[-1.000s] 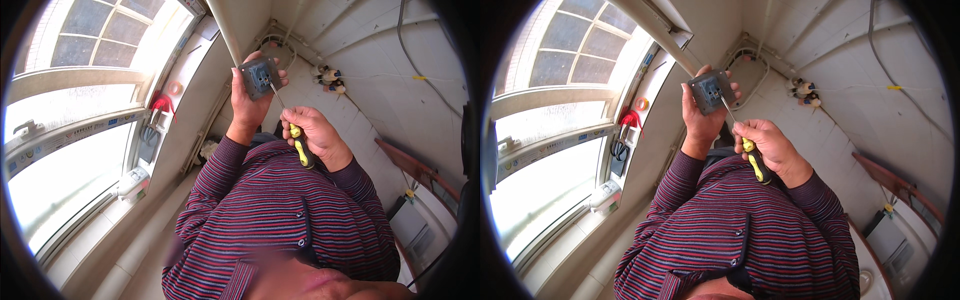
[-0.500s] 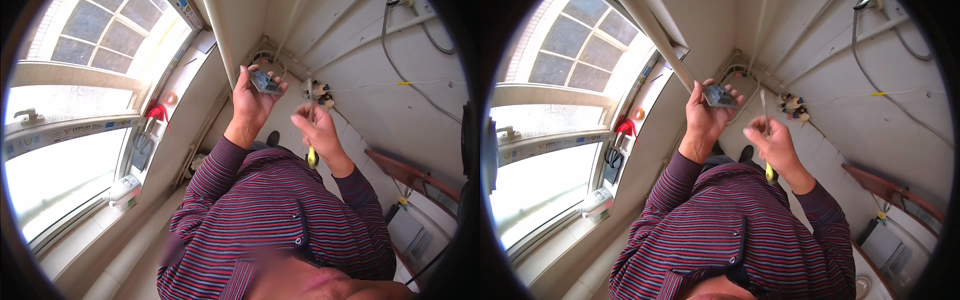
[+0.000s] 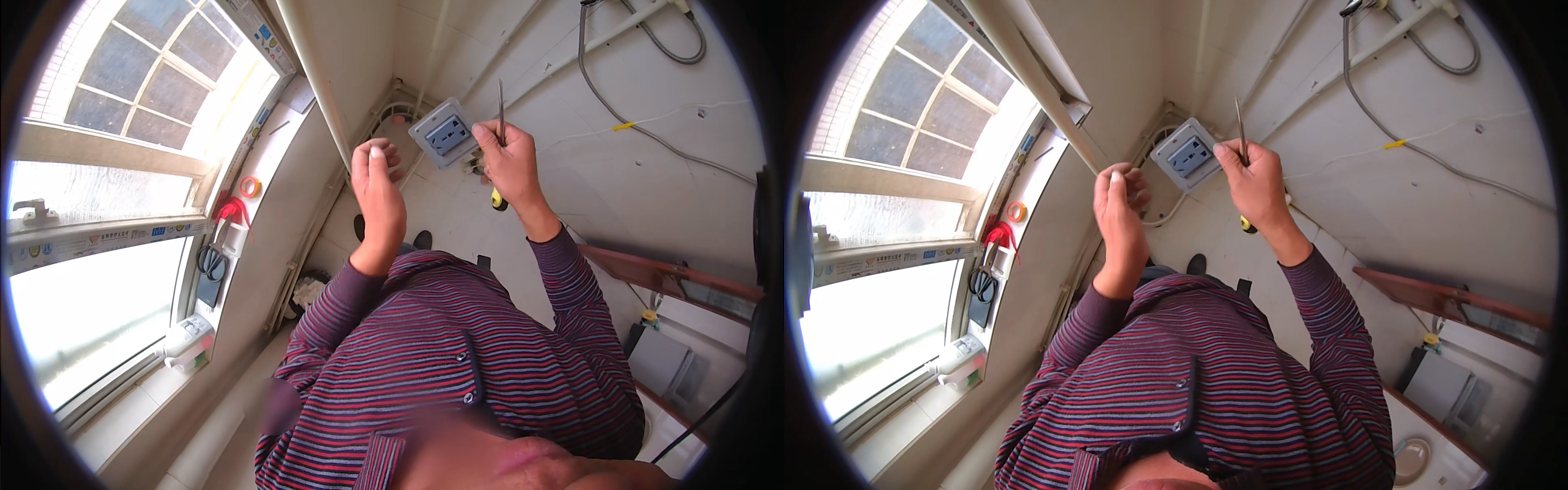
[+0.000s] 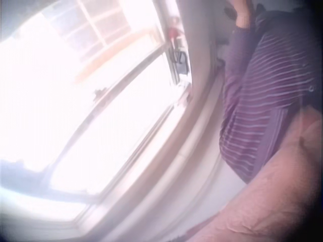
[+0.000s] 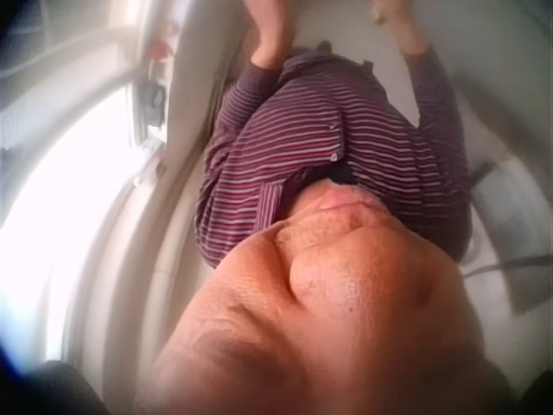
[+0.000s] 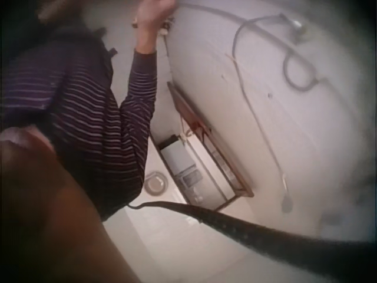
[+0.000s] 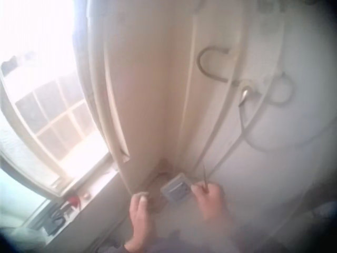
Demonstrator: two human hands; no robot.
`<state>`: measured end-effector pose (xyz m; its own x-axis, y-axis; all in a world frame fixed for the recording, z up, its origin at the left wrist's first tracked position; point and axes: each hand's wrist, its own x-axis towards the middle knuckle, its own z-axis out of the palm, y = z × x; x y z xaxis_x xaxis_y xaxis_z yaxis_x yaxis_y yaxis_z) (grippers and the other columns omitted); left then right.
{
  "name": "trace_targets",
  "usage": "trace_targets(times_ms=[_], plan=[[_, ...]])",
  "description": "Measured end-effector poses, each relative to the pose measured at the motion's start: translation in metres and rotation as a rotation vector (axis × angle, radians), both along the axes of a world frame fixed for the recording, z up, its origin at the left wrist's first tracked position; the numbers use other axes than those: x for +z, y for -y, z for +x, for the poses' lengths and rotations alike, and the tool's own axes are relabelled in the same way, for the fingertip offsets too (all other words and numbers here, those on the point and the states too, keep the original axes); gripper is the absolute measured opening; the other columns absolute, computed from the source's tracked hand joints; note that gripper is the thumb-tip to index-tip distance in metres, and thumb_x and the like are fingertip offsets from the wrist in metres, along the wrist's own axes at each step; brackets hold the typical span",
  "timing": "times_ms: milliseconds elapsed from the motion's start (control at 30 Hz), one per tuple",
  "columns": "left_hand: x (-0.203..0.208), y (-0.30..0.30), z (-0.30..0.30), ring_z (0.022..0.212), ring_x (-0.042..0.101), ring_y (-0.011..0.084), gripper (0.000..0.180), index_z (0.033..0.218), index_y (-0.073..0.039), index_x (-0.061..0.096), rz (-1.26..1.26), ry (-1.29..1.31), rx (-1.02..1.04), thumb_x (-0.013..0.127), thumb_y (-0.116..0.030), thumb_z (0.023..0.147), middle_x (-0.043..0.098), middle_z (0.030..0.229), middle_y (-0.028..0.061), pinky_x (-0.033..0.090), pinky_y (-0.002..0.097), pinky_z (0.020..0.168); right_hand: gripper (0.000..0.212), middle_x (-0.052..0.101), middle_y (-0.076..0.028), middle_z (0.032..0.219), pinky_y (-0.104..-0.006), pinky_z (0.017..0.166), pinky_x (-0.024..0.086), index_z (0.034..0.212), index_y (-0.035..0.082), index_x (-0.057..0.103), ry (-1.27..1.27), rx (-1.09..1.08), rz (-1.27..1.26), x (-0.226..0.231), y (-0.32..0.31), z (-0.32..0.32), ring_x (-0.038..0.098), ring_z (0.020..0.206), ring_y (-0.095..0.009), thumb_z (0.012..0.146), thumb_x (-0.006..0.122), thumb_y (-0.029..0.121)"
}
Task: The person installs a wall electrical outlet by connecting wires to the terminal block and securing the unit to the wall. They use a screwdriver to tighten the wire connections and mount the outlet.
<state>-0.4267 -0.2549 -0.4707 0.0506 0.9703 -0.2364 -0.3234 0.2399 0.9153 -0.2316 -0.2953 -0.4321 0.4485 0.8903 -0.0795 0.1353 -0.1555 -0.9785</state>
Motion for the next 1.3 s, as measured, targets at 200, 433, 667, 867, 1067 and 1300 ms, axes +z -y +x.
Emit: trace_targets(times_ms=[200,433,667,867,1067,1300], plan=[[0.149,0.029,0.003,0.088,0.061,0.0238,0.016,0.097,-0.005,0.069,1.153,-0.058,-0.672,0.065,-0.012,0.083,0.063,0.096,0.0091,0.050,0.0364,0.075,0.027,0.050,0.008,0.066,-0.0229,0.049,0.035,0.086,0.000,0.068,-0.080,-0.020,-0.073,-0.007,-0.008,0.019,0.040,0.056,-0.001,0.101,0.070,0.022],[0.233,0.046,0.016,0.075,0.059,0.0246,0.013,0.076,-0.005,0.067,1.256,-0.013,-0.803,0.070,-0.017,0.071,0.062,0.081,0.0077,0.049,0.0363,0.064,0.028,0.050,0.007,0.065,-0.0235,0.046,0.034,0.089,0.000,0.069,-0.058,-0.029,-0.063,0.016,-0.010,0.028,0.040,0.052,-0.002,0.100,0.071,0.025],[0.239,0.077,0.006,0.079,0.063,0.0256,0.021,0.091,-0.003,0.072,0.995,-0.431,-0.303,0.073,-0.007,0.070,0.066,0.090,0.0100,0.050,0.0339,0.063,0.027,0.058,0.005,0.068,-0.0260,0.056,0.040,0.087,-0.003,0.071,0.102,-0.018,0.013,0.043,-0.006,0.051,0.046,0.062,-0.004,0.098,0.071,0.022],[0.138,0.002,0.076,0.122,0.059,0.0341,0.075,0.144,0.005,0.051,1.062,-0.778,-0.372,0.085,-0.018,0.081,0.058,0.133,0.0229,0.051,0.0424,0.098,0.025,0.059,0.005,0.070,-0.0247,0.057,0.042,0.088,-0.002,0.070,0.233,-0.062,0.185,0.087,0.015,0.088,0.049,0.065,-0.003,0.097,0.073,0.021],[0.151,0.035,0.156,0.127,0.054,0.0432,0.089,0.145,0.006,0.045,1.074,-0.697,-0.388,0.089,-0.030,0.076,0.053,0.138,0.0255,0.050,0.0472,0.102,0.022,0.068,-0.014,0.070,-0.0325,0.062,0.050,0.090,-0.006,0.068,0.450,-0.122,0.385,0.141,0.059,0.116,0.058,0.063,-0.012,0.094,0.071,0.016],[0.177,0.038,0.198,0.124,0.057,0.0393,0.087,0.148,0.004,0.045,1.044,-0.534,-0.558,0.089,-0.026,0.079,0.054,0.139,0.0240,0.051,0.0434,0.101,0.022,0.066,-0.011,0.068,-0.0301,0.059,0.047,0.089,-0.006,0.067,0.405,-0.169,0.428,0.168,0.092,0.138,0.056,0.061,-0.010,0.096,0.070,0.015]])
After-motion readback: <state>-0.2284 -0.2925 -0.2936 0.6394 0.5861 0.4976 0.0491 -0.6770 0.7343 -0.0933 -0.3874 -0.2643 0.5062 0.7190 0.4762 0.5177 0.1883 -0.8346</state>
